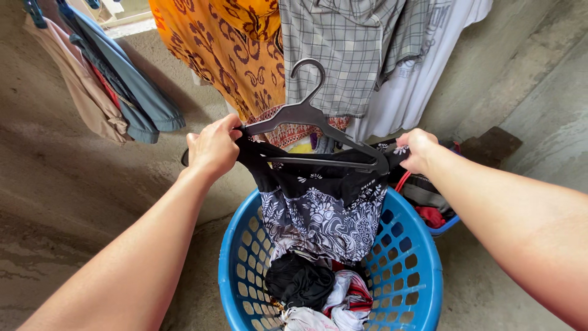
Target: The person takes wet clothes from a blue laundry basket, places a patterned top on a hanger, and hangs it on a drying rack. They then wring out a black garment by hand and hang it on the rack using clips. The person continues to wring and hang additional items from the basket.
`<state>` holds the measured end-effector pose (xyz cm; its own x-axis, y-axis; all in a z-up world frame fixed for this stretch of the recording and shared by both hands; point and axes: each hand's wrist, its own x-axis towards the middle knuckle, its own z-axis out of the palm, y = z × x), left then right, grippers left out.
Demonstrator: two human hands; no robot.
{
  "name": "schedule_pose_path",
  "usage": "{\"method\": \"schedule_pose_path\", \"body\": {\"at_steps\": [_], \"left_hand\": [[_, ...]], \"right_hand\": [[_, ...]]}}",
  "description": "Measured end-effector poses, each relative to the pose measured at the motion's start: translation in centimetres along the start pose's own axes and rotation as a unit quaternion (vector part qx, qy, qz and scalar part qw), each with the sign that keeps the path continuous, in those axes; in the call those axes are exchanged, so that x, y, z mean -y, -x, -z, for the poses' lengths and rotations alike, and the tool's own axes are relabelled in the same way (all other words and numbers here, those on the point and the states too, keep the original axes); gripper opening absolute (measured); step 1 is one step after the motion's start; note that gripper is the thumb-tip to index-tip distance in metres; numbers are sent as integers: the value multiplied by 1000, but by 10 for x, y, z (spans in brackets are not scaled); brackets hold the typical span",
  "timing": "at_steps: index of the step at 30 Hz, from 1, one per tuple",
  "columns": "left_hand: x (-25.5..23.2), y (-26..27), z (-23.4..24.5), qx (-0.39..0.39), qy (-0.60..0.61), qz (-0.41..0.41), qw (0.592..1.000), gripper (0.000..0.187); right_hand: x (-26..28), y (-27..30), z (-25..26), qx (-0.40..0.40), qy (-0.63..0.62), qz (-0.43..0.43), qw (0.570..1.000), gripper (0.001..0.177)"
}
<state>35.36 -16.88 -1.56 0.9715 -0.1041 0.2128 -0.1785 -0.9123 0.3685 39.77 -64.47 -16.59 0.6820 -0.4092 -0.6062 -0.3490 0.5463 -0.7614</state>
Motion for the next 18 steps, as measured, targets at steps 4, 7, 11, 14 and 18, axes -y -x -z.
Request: {"method": "schedule_pose_path", "body": {"at_steps": [4,7,11,14,18], "left_hand": [[-10,14,9,-34,0,-7,999,23],[-14,24,17,-36,30,18,999,29],[-19,32,30,-34,54,41,997,29],[-25,37,34,-43,61,37,997,28],[-31,44,38,-39,39,8,998,28]], "right_hand": [[13,32,-6,20,155,46,987,14],[21,58,-6,-50,381,95,919,29],[24,91,3,-57,316,31,947,37],[24,110,11,-71,332,22,940,38],[24,126,12,-82,269,4,959,33]]}}
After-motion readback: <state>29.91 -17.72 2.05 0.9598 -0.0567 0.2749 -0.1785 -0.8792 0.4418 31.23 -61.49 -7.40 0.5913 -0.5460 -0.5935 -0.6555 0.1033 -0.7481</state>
